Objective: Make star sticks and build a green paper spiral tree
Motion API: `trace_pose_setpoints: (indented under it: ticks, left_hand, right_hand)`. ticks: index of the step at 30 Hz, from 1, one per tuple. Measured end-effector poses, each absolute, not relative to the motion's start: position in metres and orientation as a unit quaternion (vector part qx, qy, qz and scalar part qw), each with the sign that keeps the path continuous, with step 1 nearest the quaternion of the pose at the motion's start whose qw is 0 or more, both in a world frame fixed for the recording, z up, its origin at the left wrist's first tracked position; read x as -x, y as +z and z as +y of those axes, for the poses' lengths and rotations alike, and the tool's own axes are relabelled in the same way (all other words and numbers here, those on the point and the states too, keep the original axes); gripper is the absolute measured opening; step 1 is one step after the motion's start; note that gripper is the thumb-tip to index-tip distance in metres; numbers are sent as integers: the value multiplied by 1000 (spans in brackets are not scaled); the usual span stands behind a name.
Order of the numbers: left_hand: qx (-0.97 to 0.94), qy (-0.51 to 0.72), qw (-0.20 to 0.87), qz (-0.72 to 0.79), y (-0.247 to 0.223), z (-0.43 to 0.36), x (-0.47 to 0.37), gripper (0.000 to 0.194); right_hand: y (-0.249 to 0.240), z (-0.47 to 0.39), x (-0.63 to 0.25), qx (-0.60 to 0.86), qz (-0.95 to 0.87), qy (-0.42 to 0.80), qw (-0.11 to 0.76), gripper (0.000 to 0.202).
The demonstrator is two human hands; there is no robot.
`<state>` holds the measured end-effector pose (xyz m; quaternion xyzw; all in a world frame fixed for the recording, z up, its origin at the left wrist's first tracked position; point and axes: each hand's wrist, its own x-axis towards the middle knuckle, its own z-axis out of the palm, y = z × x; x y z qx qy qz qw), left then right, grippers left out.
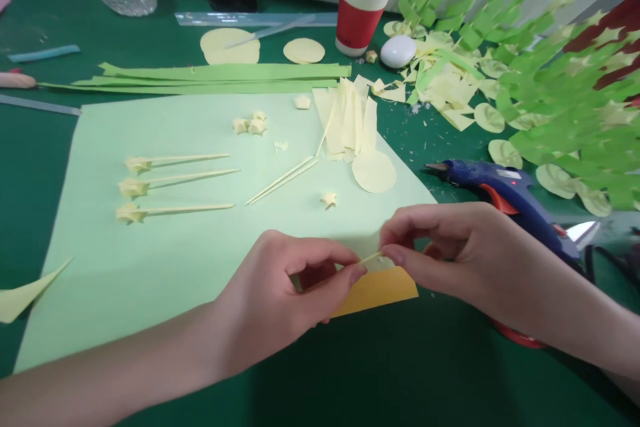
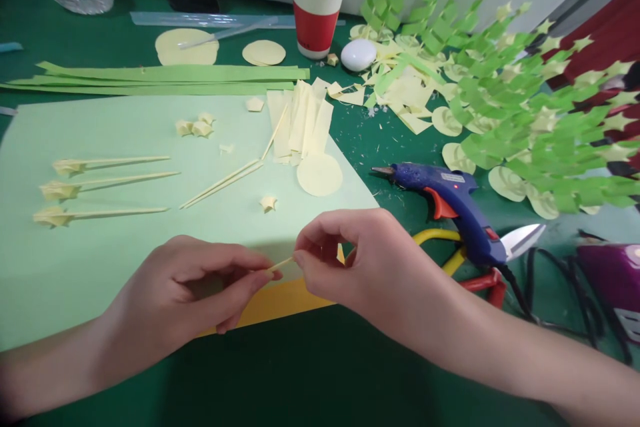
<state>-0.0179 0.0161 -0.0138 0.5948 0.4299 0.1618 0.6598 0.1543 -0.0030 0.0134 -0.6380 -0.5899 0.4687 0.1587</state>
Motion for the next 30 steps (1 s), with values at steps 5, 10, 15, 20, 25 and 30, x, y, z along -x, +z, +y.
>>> trace_pose_setpoints:
  ticks: [5, 10, 15, 20, 25, 30]
  left_hand:
    - [-590, 151, 663, 436, -12, 16, 17, 14]
    - [-583, 146, 666, 441, -13, 17, 17, 14]
    - [-575, 140, 667, 452, -13, 17, 17, 13]
    - [-582, 131, 662, 454, -13, 17, 17, 14]
    - [-595, 136, 648, 455, -14, 16, 17, 16]
    - [-600, 152, 637, 460, -12, 16, 16, 17]
  right_hand:
    - [17, -2, -153, 649, -601, 450, 125, 12]
    - [16, -2, -155, 646, -606, 453, 102, 14]
    - [16, -4, -159, 645, -574, 494, 101, 16]
    - [15, -6, -159, 651, -558, 507, 86, 17]
    - [16, -5, -166, 664, -583, 458, 97, 21]
    - [29, -9, -191, 725, -627, 251, 132, 34]
